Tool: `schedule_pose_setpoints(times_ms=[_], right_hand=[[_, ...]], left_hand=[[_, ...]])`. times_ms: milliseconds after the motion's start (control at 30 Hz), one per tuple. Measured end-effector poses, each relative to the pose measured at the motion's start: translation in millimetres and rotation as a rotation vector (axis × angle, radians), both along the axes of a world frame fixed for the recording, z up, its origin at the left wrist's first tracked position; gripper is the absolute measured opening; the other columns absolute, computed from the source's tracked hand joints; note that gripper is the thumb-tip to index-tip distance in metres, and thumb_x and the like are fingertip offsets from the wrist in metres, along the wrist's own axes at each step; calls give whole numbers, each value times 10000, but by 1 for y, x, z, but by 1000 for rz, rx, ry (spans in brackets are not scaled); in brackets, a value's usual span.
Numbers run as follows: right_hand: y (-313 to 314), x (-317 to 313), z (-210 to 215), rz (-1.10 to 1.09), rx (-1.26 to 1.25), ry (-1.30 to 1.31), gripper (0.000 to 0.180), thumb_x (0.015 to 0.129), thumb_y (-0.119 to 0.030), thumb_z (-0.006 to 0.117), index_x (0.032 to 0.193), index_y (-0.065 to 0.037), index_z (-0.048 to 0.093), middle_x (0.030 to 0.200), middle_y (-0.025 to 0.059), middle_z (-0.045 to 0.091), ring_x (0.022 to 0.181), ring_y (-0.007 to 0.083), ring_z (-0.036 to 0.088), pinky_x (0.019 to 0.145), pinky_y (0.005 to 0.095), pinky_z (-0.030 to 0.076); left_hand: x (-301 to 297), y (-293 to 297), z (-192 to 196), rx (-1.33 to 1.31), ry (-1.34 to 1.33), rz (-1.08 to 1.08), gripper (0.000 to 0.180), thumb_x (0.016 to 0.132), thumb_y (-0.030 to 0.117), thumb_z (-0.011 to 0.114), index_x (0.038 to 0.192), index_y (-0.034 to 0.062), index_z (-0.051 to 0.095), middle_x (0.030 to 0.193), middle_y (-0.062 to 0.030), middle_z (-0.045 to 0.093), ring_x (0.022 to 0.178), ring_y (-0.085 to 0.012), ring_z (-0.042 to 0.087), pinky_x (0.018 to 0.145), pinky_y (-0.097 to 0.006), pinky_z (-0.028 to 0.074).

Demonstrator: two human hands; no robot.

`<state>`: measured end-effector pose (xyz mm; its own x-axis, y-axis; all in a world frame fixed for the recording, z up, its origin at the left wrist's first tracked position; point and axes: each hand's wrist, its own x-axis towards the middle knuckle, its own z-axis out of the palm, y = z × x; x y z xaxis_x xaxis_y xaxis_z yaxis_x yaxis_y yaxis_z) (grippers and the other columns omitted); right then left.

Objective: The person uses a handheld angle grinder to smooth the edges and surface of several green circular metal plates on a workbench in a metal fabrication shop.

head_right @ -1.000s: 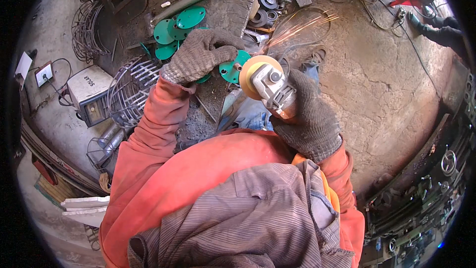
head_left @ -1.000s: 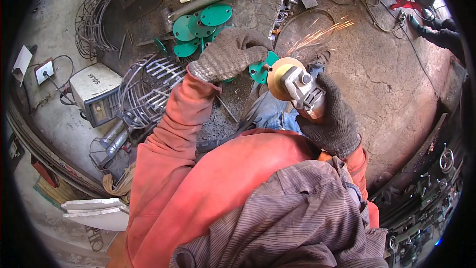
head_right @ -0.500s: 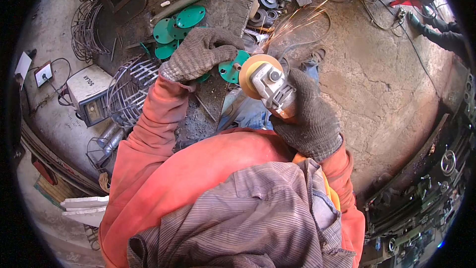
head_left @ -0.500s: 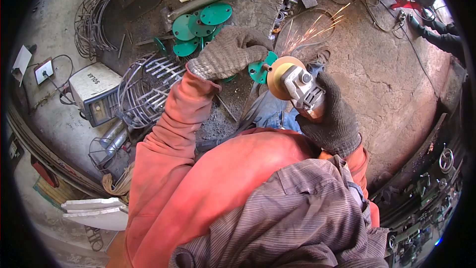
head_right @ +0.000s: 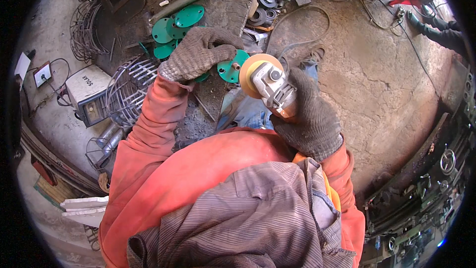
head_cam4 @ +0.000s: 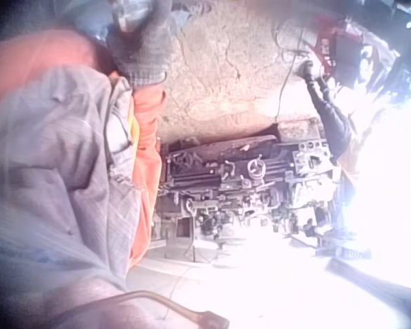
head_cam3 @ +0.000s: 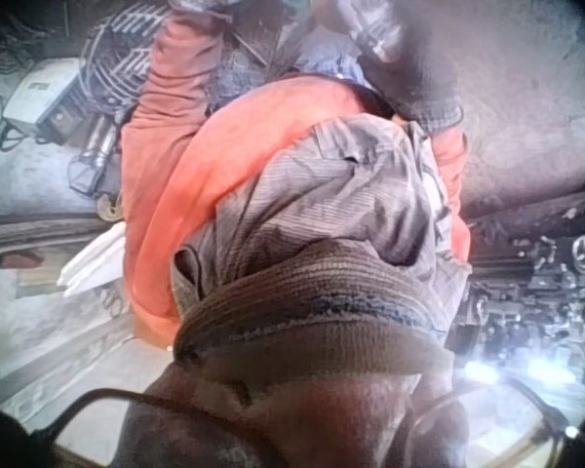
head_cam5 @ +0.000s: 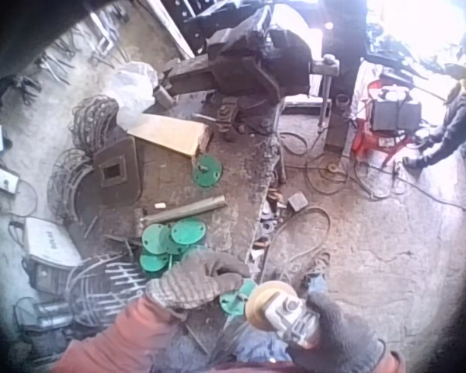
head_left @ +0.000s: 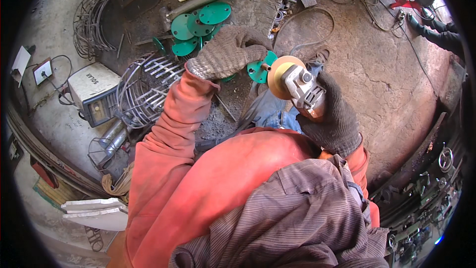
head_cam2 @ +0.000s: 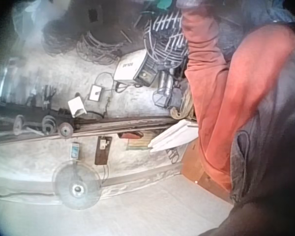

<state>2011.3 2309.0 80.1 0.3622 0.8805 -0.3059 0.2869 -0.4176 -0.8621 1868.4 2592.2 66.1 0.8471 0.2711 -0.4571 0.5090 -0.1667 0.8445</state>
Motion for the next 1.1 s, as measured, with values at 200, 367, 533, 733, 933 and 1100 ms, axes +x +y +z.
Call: schedule_pose_setpoints(times_ms=[200,367,533,733,933,1100], right_hand=[[3,0,-3,-12,72,-68,925,715,-179,903,1493,-76,414,1302,242,638,1165,444,672,929,477,568],[-3,3,10,20,-80,10,936,709,-182,911,1493,-83,409,1303,231,648,1151,444,679,919,478,572],[-2,1,10,16,-61,1,926,717,-181,910,1489,-86,408,1301,229,650,1146,440,683,913,478,572],[-1,0,4,26,7,-20,900,745,-184,901,1488,-85,401,1300,232,638,1144,441,682,910,473,571],[-1,-1,2,14,0,-19,898,751,-191,899,1489,-82,399,1303,238,636,1146,443,681,918,479,568],[-1,0,2,11,0,-18,889,749,-196,898,1483,-79,410,1303,247,634,1146,448,678,922,485,567]], left_hand=[[4,-1,10,-33,78,8,232,936,135,723,1132,22,778,916,-71,750,809,-112,686,672,-270,552],[2,-3,5,-57,42,56,226,944,137,720,1129,19,775,898,-74,746,738,-105,691,573,-252,549],[1,-3,3,-87,14,62,253,959,139,711,1172,10,755,878,-72,751,747,-110,705,555,-258,576],[2,-3,9,-179,51,84,260,961,138,706,1181,7,752,889,-70,754,741,-104,699,532,-258,574],[2,-2,7,-89,64,40,262,959,154,709,1169,8,763,851,-57,748,677,-88,668,513,-247,549],[3,-3,8,-95,72,49,265,958,159,710,1168,7,766,838,-54,745,655,-89,662,505,-243,541]])
